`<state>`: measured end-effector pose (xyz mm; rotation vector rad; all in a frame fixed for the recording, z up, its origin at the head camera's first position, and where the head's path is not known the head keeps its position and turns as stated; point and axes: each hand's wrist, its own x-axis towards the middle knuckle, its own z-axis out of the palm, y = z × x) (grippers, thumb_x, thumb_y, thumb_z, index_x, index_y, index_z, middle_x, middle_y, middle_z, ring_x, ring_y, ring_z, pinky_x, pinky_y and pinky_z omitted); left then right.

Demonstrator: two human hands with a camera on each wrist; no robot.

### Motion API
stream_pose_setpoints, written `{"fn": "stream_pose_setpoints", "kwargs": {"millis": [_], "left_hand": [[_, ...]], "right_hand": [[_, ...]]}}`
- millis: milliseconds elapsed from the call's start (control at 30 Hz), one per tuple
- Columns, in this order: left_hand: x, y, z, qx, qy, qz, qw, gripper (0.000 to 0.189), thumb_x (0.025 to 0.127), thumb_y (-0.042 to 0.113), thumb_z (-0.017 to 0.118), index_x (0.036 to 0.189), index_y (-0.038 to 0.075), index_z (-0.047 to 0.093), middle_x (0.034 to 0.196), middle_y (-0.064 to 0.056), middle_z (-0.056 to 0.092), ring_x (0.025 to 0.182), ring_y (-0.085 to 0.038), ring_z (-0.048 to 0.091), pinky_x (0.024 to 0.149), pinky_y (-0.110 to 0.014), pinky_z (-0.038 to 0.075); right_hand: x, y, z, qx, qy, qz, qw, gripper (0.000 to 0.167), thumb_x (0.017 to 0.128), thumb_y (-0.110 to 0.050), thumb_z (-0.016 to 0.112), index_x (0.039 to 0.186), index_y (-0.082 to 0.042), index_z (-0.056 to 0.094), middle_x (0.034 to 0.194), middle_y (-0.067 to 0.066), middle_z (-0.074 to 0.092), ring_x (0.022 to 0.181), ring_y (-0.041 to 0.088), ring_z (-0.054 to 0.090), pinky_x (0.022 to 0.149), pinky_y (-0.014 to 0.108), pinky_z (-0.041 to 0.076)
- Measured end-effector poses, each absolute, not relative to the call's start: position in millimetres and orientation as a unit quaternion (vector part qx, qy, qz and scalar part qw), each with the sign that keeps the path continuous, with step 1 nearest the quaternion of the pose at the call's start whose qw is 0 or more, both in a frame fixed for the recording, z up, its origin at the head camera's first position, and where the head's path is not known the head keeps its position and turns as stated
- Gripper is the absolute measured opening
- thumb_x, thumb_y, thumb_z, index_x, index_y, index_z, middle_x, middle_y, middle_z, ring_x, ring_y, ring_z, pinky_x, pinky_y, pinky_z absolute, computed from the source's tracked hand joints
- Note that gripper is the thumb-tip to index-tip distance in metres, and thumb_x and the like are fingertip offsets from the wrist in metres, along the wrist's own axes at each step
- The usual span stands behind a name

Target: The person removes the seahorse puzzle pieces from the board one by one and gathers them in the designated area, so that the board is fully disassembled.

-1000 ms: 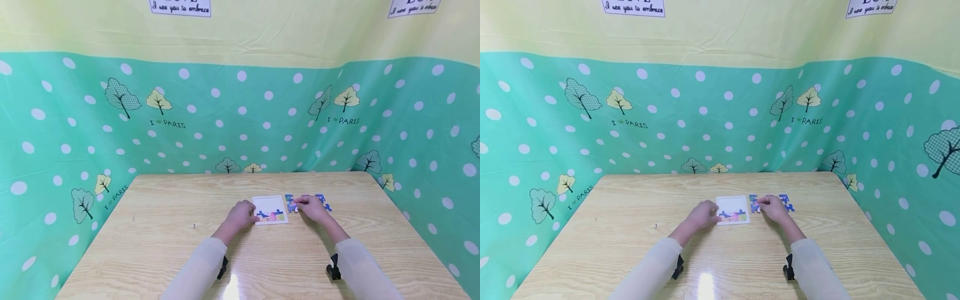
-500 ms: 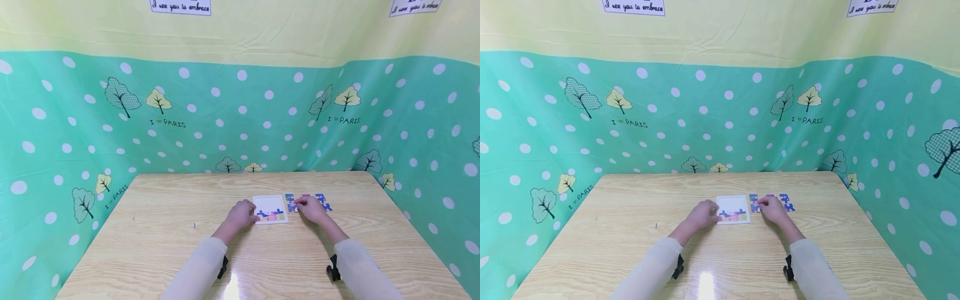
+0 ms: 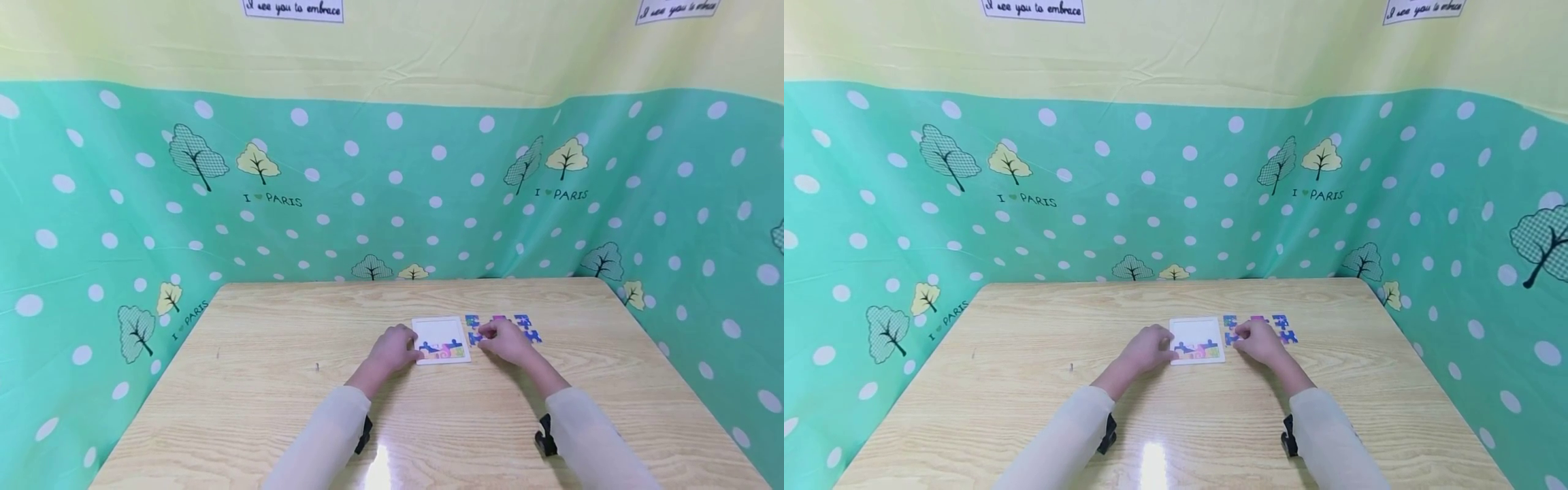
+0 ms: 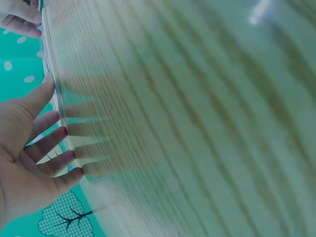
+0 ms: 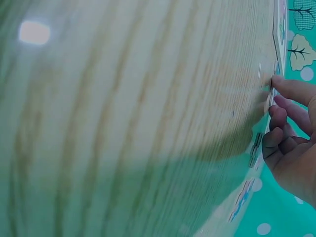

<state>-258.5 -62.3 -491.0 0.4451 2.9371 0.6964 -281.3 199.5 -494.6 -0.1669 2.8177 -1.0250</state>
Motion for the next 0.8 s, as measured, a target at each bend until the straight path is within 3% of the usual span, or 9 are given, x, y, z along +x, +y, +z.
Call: {"fn": "stream_pose_setpoints", "kwargs": {"millis": [233,500,800], "left_hand": [[-259.0,-62.9,-492.5,0.148,0.961,0.227,0.046,0.044,0.084,0.031,0.069,0.116,0.002,0.063,0.119,-0.013,0.061,0.112,-0.029,0.056,0.098,-0.040,0.047],[-256.8,-62.5,-489.6,0.147,0.958,0.240,0.048,0.044,0.083,0.030,0.070,0.116,0.002,0.063,0.116,-0.013,0.061,0.110,-0.029,0.056,0.098,-0.040,0.047],[-256.8,-62.6,-490.6,0.140,0.959,0.243,0.051,0.045,0.084,0.030,0.069,0.118,0.002,0.062,0.117,-0.012,0.061,0.111,-0.028,0.056,0.098,-0.040,0.047]], "right_hand": [[-282.6,198.7,-495.1,-0.055,0.943,-0.321,0.069,0.034,0.084,-0.014,0.066,0.116,-0.002,0.064,0.104,0.011,0.061,0.093,0.022,0.056,0.081,0.037,0.052],[-284.2,200.2,-495.6,-0.067,0.945,-0.314,0.062,0.034,0.084,-0.012,0.066,0.116,0.001,0.064,0.099,0.010,0.061,0.084,0.019,0.052,0.067,0.028,0.048],[-283.4,200.3,-495.3,-0.065,0.944,-0.319,0.061,0.033,0.084,-0.012,0.065,0.115,0.000,0.064,0.098,0.011,0.060,0.083,0.020,0.052,0.064,0.025,0.047]]}}
